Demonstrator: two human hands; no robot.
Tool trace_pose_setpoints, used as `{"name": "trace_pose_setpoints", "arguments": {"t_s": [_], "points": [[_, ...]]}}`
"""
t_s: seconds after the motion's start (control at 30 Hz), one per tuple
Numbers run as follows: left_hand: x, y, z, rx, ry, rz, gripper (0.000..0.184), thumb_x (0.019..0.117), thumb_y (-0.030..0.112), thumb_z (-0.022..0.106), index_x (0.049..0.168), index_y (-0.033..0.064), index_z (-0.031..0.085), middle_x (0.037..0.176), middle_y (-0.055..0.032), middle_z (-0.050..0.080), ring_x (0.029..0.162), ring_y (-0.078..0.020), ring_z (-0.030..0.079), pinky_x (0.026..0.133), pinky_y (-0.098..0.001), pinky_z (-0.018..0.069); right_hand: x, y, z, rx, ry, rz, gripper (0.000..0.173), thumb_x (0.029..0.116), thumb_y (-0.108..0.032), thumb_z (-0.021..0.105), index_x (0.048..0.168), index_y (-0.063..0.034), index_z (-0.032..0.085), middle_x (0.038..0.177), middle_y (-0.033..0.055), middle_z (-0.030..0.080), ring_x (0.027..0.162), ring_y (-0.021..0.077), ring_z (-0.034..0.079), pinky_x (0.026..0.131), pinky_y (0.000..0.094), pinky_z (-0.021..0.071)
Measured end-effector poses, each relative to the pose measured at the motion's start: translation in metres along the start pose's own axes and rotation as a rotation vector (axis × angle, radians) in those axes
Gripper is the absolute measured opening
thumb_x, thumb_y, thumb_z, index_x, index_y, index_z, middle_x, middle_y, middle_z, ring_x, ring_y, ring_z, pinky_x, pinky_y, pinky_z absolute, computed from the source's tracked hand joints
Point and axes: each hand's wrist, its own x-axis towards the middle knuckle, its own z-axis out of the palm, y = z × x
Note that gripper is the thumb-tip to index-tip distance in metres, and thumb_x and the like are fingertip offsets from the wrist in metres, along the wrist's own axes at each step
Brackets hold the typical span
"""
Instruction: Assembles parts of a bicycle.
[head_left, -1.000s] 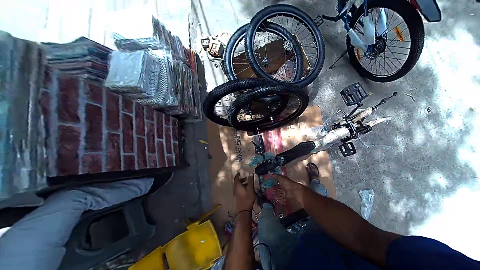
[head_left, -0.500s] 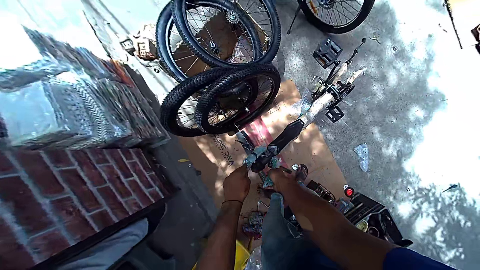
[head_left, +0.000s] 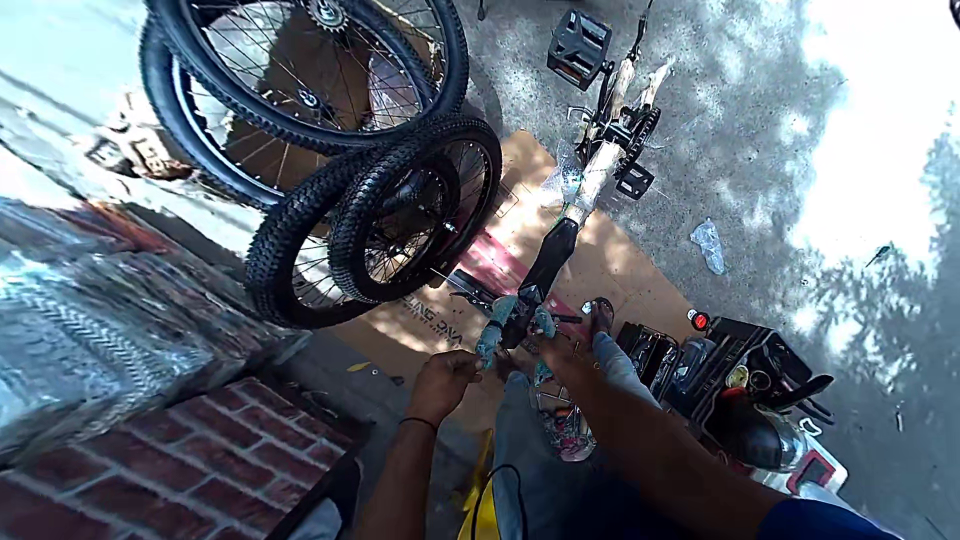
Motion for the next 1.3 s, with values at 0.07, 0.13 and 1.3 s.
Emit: {"name": "trace_pose_setpoints", "arguments": {"t_s": [0.07,0.13,1.3], "points": [[0.002,-0.008,0.004,0.040,-0.010,-0.032,0.015,0.1023,0.019,0.065,0.103,0.0087,0.077,0.093,-0.0064,0.077,0.087,-0.0206,0.074,0.088,-0.0489,0.0577,0.003,0.009,0.002,0.004,0.017,0.027,0.058,0.1076,-0.051,0.046,0.131,0.0002,0.059,0.120,0.0252,0.065,0.107,0.0374,0.065,0.091,0.0573,0.0519],[0.011,-0.005,0.002,0.067,-0.014,-0.045,0.018,0.1027,0.022,0.065,0.102,0.0099,0.077,0.091,-0.0049,0.077,0.085,-0.0192,0.073,0.085,-0.0477,0.0581,0.006,0.001,0.003,0.008,0.021,0.030,0.056,0.1073,-0.049,0.048,0.129,0.0008,0.061,0.118,0.0242,0.065,0.105,0.0353,0.065,0.091,0.0550,0.0525],[0.017,-0.039,-0.001,0.500,0.027,0.471,0.038,0.1096,0.029,0.046,0.099,0.0029,0.072,0.089,-0.0114,0.074,0.085,-0.0299,0.070,0.080,-0.0609,0.0529,-0.100,0.075,0.072,0.374,0.596,-0.895,0.037,0.0985,-0.033,0.067,0.126,-0.0081,0.064,0.106,0.0060,0.068,0.091,0.0166,0.067,0.077,0.0385,0.0597]]}}
